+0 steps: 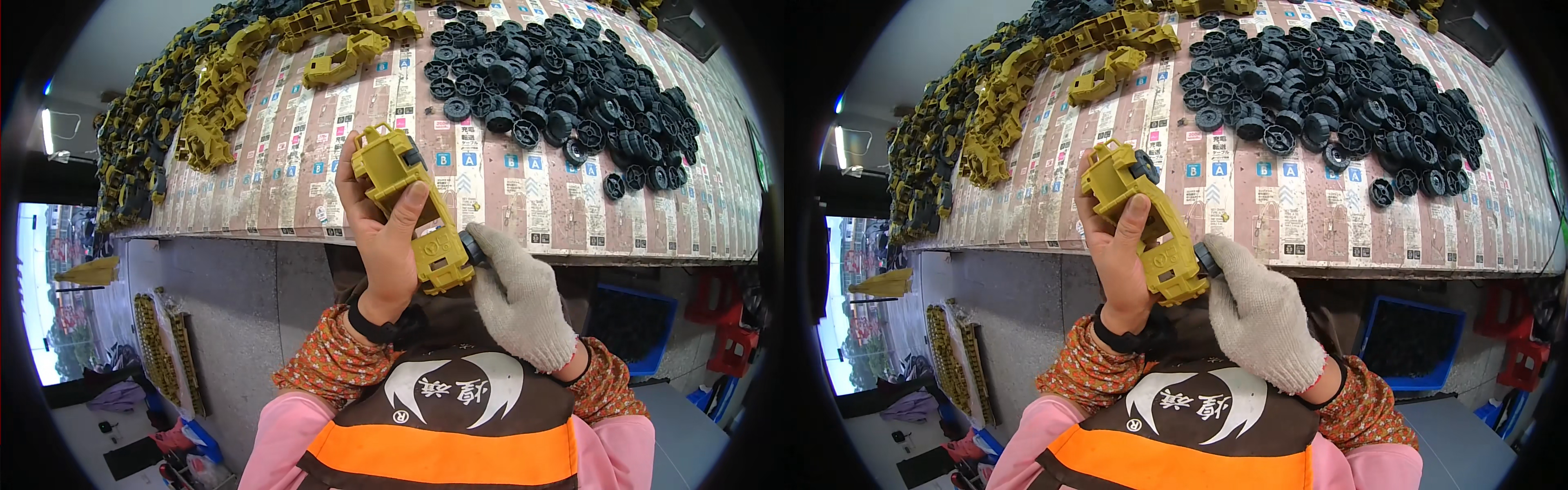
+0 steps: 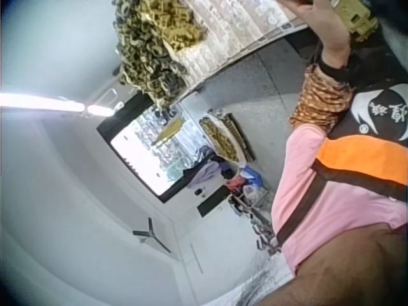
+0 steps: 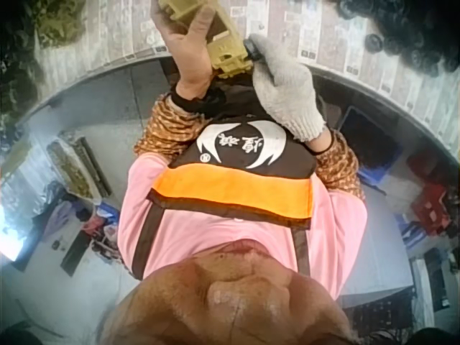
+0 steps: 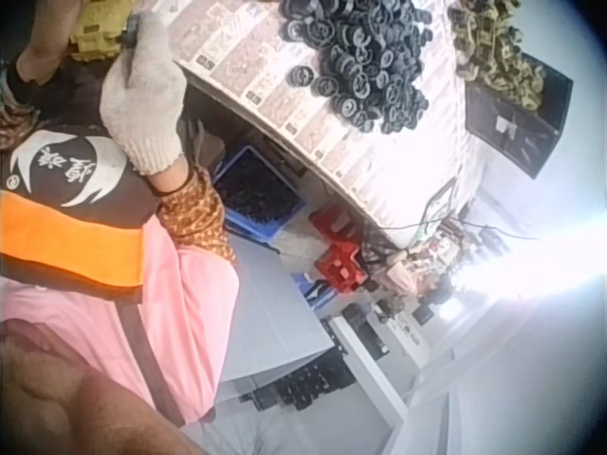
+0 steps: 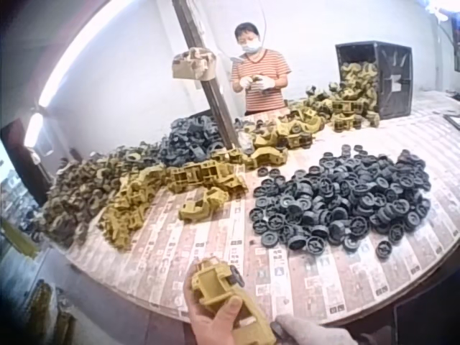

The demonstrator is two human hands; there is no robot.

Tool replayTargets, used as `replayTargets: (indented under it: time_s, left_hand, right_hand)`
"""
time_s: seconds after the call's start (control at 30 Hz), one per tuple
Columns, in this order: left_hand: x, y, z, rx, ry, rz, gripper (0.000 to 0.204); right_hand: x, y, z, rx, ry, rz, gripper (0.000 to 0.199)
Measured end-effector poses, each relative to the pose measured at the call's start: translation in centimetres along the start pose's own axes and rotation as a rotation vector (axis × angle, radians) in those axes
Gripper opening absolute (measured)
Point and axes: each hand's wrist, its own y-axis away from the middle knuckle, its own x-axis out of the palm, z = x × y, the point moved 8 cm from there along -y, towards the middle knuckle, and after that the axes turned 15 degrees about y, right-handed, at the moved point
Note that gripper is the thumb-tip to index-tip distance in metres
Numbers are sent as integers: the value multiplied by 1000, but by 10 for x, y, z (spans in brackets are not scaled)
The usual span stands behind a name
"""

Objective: The person assembles yellow plastic toy excavators by hand, inserting black wheels into the chassis. They repeatedly pick up a yellow body, attach wheels, and place the completed unit on the table.

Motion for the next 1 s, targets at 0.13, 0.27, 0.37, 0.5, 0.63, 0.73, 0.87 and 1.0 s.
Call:
replayTargets:
  time_s: [0.13, 0.27, 0.37, 0.5, 0.63, 0.73, 0.87, 1.0]
  left_hand:
    - [15, 7, -4, 46, -11, 83, 91]
    - [22, 18, 0, 130, 9, 208, 98]
    - [25, 18, 7, 72, 35, 223, 93]
    - [21, 6, 24, -238, -81, 267, 89]
    - [34, 9, 36, -506, -351, 598, 96]
    - [49, 21, 37, -664, -291, 628, 100]
    - [23, 19, 37, -936, -106, 497, 93]
    - [8, 12, 39, -904, 643, 218, 101]
  right_hand:
    - [4, 4, 1, -93, 76, -26, 45]
    - [7, 7, 1, -51, 119, 54, 49]
    - [2, 5, 3, -29, 212, 96, 45]
    - [-22, -17, -10, -107, 181, 75, 35]
    - [-74, -42, -5, 91, -117, -188, 47]
    - [-53, -46, -18, -9, -119, 73, 54]
    - [-42, -35, -47, 297, -448, 244, 41]
    - [-45, -18, -70, 549, -809, 59, 28]
